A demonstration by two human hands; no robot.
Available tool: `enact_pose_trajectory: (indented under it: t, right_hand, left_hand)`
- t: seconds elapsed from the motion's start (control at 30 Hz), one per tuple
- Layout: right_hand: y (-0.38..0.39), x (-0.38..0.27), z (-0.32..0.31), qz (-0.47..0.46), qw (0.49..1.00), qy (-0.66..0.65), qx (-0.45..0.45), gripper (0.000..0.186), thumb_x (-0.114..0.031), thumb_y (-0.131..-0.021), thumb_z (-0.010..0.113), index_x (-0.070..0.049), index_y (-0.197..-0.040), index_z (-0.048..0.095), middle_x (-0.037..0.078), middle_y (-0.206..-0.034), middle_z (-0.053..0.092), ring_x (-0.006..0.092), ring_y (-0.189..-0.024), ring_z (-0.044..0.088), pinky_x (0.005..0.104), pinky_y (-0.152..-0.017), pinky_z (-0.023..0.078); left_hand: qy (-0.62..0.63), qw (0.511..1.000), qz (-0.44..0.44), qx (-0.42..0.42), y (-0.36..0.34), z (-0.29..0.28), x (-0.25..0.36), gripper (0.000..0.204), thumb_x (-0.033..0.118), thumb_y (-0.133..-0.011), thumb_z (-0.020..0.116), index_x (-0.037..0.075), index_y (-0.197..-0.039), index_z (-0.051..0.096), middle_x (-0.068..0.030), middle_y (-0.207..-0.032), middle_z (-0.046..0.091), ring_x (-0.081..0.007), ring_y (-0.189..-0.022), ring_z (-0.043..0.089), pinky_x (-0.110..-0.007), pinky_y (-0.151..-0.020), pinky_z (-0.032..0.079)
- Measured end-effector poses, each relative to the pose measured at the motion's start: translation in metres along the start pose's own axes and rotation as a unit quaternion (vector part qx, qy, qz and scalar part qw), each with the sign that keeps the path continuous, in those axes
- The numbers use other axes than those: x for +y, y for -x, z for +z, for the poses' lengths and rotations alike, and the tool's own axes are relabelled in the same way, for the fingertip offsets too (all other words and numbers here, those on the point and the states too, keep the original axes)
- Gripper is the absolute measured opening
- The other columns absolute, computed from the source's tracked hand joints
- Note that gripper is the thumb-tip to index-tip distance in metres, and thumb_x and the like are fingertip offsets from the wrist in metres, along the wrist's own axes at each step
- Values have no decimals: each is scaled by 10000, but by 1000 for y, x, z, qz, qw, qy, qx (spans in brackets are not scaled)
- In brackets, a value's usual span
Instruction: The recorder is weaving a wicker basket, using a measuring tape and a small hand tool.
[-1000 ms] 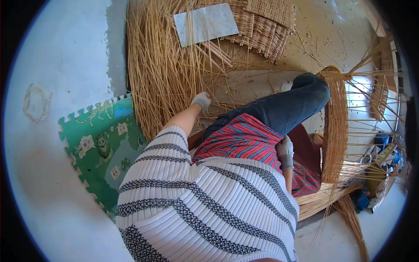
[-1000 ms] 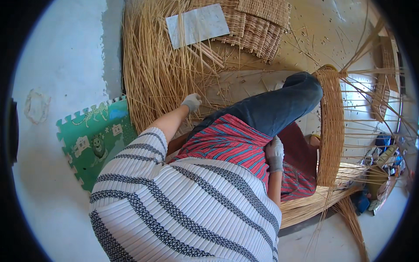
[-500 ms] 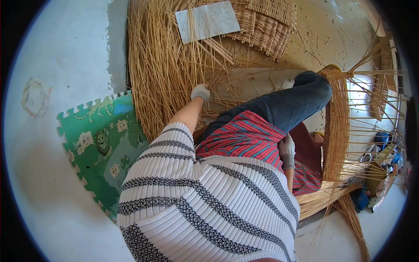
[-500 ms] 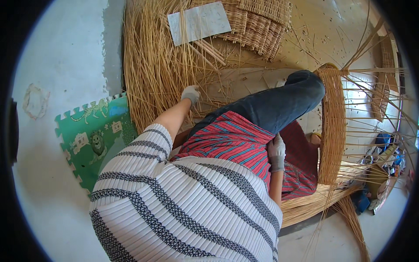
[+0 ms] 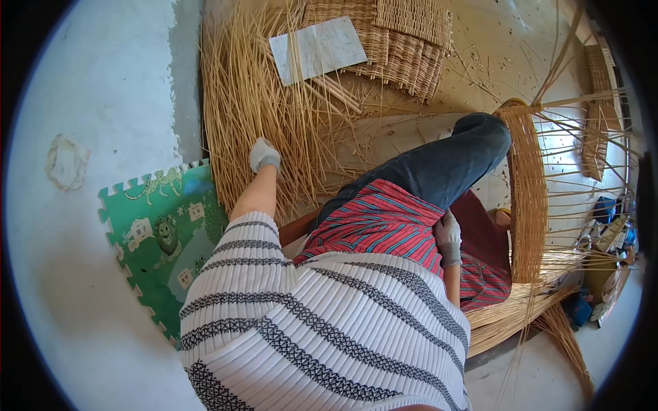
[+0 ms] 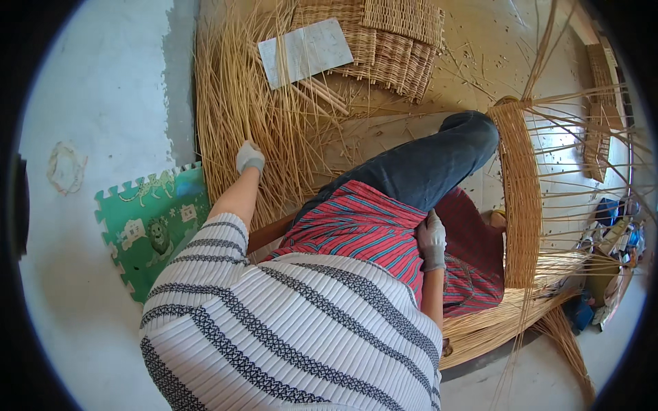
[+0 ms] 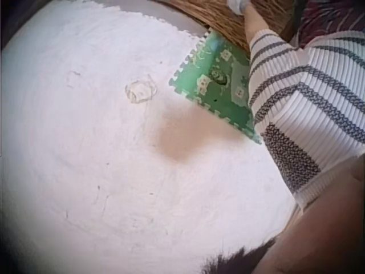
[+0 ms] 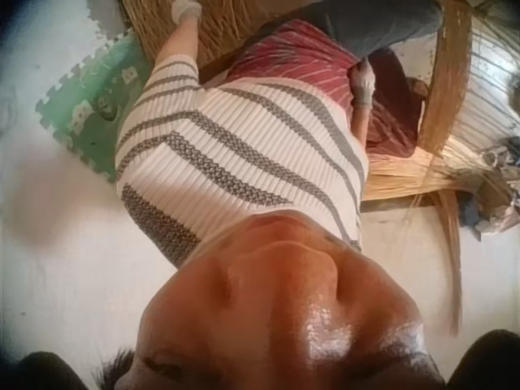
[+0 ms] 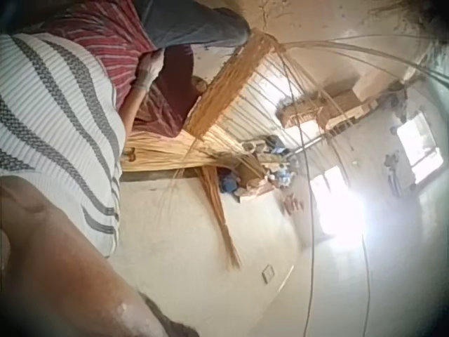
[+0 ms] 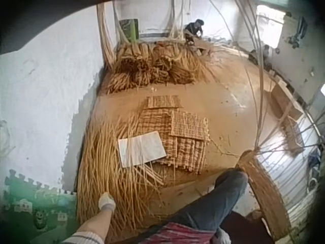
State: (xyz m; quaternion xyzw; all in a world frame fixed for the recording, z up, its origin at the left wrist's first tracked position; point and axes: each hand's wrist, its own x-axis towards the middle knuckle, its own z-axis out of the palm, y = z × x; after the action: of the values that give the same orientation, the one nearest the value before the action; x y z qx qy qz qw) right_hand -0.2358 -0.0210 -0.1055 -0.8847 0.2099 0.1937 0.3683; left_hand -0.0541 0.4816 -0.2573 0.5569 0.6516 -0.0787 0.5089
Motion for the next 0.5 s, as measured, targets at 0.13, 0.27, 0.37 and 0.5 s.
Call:
enact_pose_trajectory:
  t: [0.13,0.27,0.37,0.5]
  right_hand:
    - [3,0,-3,-18,1000,21,12,368,-157,-940,496,-39,-1283,559,238,-1143,658,398,-1075,626,441,-891,495]
    - [7,-9,-17,-54,996,-15,62,350,-150,-934,537,-38,-1263,576,207,-1130,672,346,-1046,653,406,-893,506]
    - [13,15,-37,-47,986,-92,130,343,-141,-932,584,-33,-1258,586,159,-1154,675,261,-1023,669,360,-898,518]
    - [50,0,-95,-54,928,-300,214,343,-157,-990,554,-2,-1295,562,61,-1086,656,117,-940,617,249,-808,513]
  left_hand:
    - [-201,960,188,-43,28,25,26,140,154,-941,583,76,-834,536,-62,-697,567,-185,-552,498,-346,-515,412]
    - [119,869,82,-474,91,74,56,160,142,-1003,526,31,-993,641,-87,-868,674,-176,-628,601,-294,-539,489]
    - [199,653,4,-731,234,116,61,188,200,-998,545,53,-1059,644,-116,-1028,675,-249,-948,662,-377,-764,584]
    - [156,481,-16,-863,415,117,14,117,146,-991,547,72,-1066,598,-133,-1160,630,-287,-1100,633,-450,-927,554]
